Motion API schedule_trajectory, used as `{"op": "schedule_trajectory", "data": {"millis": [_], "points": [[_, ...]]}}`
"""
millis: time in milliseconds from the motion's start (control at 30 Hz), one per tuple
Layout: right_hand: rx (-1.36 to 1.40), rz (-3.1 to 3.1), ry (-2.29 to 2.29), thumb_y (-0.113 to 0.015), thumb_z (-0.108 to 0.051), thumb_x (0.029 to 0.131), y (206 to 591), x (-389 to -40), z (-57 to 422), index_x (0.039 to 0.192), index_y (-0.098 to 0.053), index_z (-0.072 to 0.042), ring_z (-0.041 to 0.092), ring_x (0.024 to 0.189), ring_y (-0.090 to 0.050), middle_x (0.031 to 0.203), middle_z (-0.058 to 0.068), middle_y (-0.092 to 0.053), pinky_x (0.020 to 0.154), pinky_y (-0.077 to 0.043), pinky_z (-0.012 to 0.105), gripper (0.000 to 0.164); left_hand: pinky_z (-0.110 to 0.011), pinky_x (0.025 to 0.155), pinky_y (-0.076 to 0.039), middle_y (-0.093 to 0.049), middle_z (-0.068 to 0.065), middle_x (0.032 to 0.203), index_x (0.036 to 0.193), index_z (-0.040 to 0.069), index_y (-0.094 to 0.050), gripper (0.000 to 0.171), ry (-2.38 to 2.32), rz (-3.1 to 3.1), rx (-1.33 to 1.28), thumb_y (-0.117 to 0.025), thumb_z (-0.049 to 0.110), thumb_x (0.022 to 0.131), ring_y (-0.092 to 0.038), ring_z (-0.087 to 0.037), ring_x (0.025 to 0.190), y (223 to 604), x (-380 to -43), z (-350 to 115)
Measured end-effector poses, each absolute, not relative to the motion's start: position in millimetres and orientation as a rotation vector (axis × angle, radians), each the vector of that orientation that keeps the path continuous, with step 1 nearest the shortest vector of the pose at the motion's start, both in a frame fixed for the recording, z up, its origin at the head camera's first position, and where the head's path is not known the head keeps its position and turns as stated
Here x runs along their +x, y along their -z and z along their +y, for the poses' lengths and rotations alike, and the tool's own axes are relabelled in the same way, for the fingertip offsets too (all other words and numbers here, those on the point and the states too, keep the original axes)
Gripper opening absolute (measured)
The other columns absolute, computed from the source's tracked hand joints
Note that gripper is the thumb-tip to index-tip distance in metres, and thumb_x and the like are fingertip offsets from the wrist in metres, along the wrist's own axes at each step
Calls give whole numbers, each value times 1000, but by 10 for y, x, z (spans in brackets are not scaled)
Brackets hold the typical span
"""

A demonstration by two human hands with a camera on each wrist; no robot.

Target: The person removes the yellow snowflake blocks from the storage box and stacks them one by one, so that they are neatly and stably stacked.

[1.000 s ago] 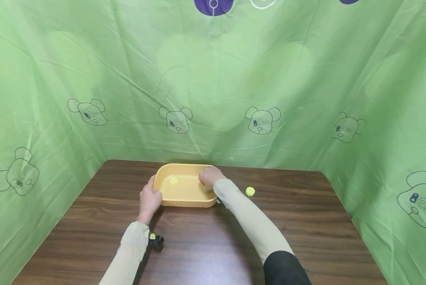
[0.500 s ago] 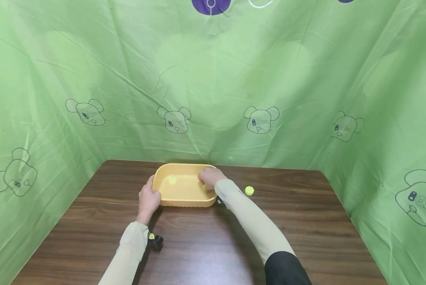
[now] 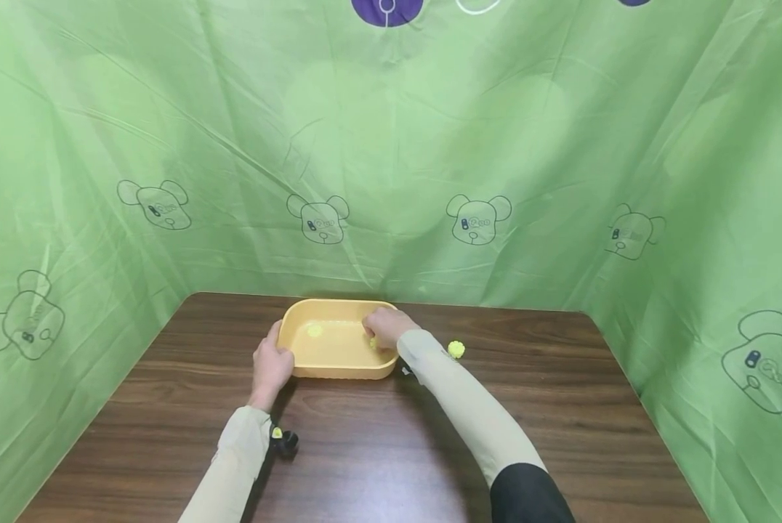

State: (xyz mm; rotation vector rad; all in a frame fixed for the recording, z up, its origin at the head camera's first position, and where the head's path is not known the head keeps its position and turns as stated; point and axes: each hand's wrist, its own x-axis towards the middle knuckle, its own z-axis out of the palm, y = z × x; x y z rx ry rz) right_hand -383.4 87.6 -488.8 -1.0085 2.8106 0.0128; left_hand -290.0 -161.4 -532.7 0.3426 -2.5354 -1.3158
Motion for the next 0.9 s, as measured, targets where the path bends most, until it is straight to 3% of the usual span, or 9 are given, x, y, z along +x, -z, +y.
{"op": "schedule_trajectory", "data": {"millis": [300, 433, 567, 700, 900], "points": [[-1185, 2881, 159, -76, -12, 87, 4762, -3738, 1077, 77, -60, -17, 10, 70, -51, 73, -8, -53, 60, -40, 26, 19, -60, 98, -44, -57, -32, 124, 153, 8, -42, 71, 1289, -2543, 331, -45, -2, 83, -57, -50, 112, 5329, -2885, -1592], [-1271, 2963, 329, -77, -17, 89, 4625, -3726, 1311, 82, -61, -20, 8, 73, -55, 78, -10, -60, 65, -47, 26, 18, -60, 99, -44, -57, -32, 126, 153, 8, -42, 71, 1293, -2544, 326, -46, -2, 83, -56, -50, 114, 5335, -2878, -1586], [-1164, 2986, 561, -78, -14, 88, 4455, -3738, 1632, 93, -68, -16, 11, 80, -65, 88, -4, -71, 75, -56, 31, 11, -61, 99, -43, -57, -32, 127, 153, 9, -41, 71, 1280, -2548, 331, -45, -1, 84, -56, -50, 116, 5337, -2883, -1603], [-979, 2969, 738, -76, -13, 89, 4370, -3778, 2007, 106, -70, -11, 15, 85, -70, 93, 0, -74, 79, -59, 35, 18, -62, 97, -44, -57, -33, 125, 153, 9, -42, 72, 1281, -2544, 324, -45, -2, 82, -56, -51, 114, 5328, -2875, -1618], [-789, 3003, 815, -76, -14, 90, 4322, -3795, 2498, 101, -73, -10, 16, 80, -67, 88, 1, -73, 78, -56, 38, 12, -61, 98, -43, -56, -32, 127, 154, 9, -41, 72, 1290, -2552, 328, -44, -2, 83, -56, -50, 114, 5324, -2870, -1619]]}}
